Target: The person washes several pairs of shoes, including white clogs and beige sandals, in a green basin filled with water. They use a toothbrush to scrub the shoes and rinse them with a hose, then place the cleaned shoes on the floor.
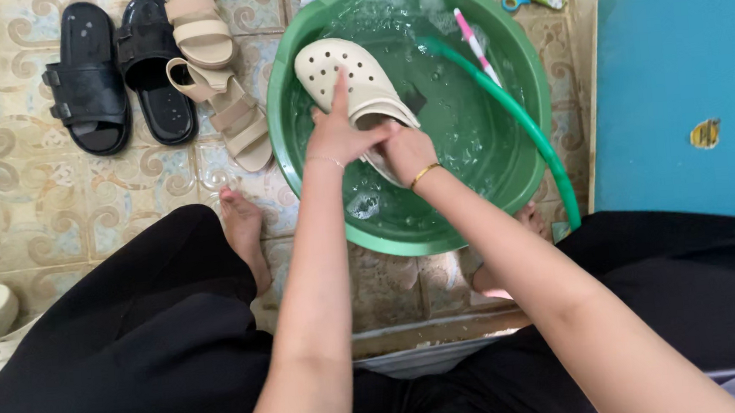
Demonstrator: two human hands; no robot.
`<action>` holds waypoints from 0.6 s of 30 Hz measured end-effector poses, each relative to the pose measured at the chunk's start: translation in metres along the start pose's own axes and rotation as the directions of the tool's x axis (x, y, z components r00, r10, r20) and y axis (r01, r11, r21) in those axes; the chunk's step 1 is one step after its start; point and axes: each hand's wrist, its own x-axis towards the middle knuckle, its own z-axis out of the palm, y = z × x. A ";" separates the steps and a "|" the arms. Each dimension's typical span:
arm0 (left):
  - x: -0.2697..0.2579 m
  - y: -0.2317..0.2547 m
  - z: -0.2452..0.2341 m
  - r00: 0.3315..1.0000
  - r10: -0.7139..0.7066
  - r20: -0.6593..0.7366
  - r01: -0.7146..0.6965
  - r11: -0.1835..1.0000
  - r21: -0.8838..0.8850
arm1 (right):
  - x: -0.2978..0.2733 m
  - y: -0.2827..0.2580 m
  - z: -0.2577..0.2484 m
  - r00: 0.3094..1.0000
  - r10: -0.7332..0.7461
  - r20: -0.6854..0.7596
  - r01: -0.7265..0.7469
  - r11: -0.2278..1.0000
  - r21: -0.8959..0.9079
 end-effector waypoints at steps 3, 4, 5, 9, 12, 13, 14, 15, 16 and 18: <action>0.020 -0.005 0.001 0.995 0.008 0.103 -0.030 0.975 0.218 | -0.004 -0.006 0.007 0.999 0.002 -0.040 0.000 0.999 0.054; 0.027 -0.006 0.003 0.992 -0.008 0.123 -0.026 0.961 0.275 | -0.005 -0.010 0.007 0.996 -0.019 -0.086 0.027 0.995 0.096; 0.033 -0.006 0.006 0.990 -0.024 0.142 -0.024 0.944 0.330 | -0.004 -0.014 0.007 0.998 0.007 -0.070 0.000 0.995 0.098; 0.034 0.018 0.009 0.986 -0.064 0.154 -0.034 0.828 0.560 | 0.007 -0.015 0.005 0.990 0.128 0.068 -0.133 0.987 0.092; 0.023 0.051 0.008 0.970 -0.177 0.169 -0.019 0.635 0.773 | 0.005 -0.011 0.009 1.000 0.023 -0.003 -0.023 0.996 0.082; 0.020 0.058 0.007 0.980 -0.127 0.154 -0.062 0.540 0.839 | 0.004 -0.009 0.008 0.997 -0.047 -0.065 0.051 0.996 0.072; 0.017 0.061 0.007 0.986 -0.076 0.145 -0.098 0.437 0.894 | 0.002 -0.008 0.006 0.999 -0.036 -0.038 0.038 0.998 0.057; 0.017 0.060 0.005 0.988 0.044 0.150 -0.155 0.395 0.905 | -0.003 -0.007 0.003 1.000 -0.025 -0.011 0.025 0.999 0.041; 0.017 0.055 0.002 0.974 0.163 0.159 -0.207 0.347 0.915 | -0.006 -0.006 -0.002 1.000 -0.012 0.016 0.012 1.000 0.025; 0.027 0.045 0.003 0.945 0.257 0.202 -0.283 0.330 0.901 | -0.007 -0.008 -0.012 1.000 -0.022 -0.010 0.022 0.998 0.060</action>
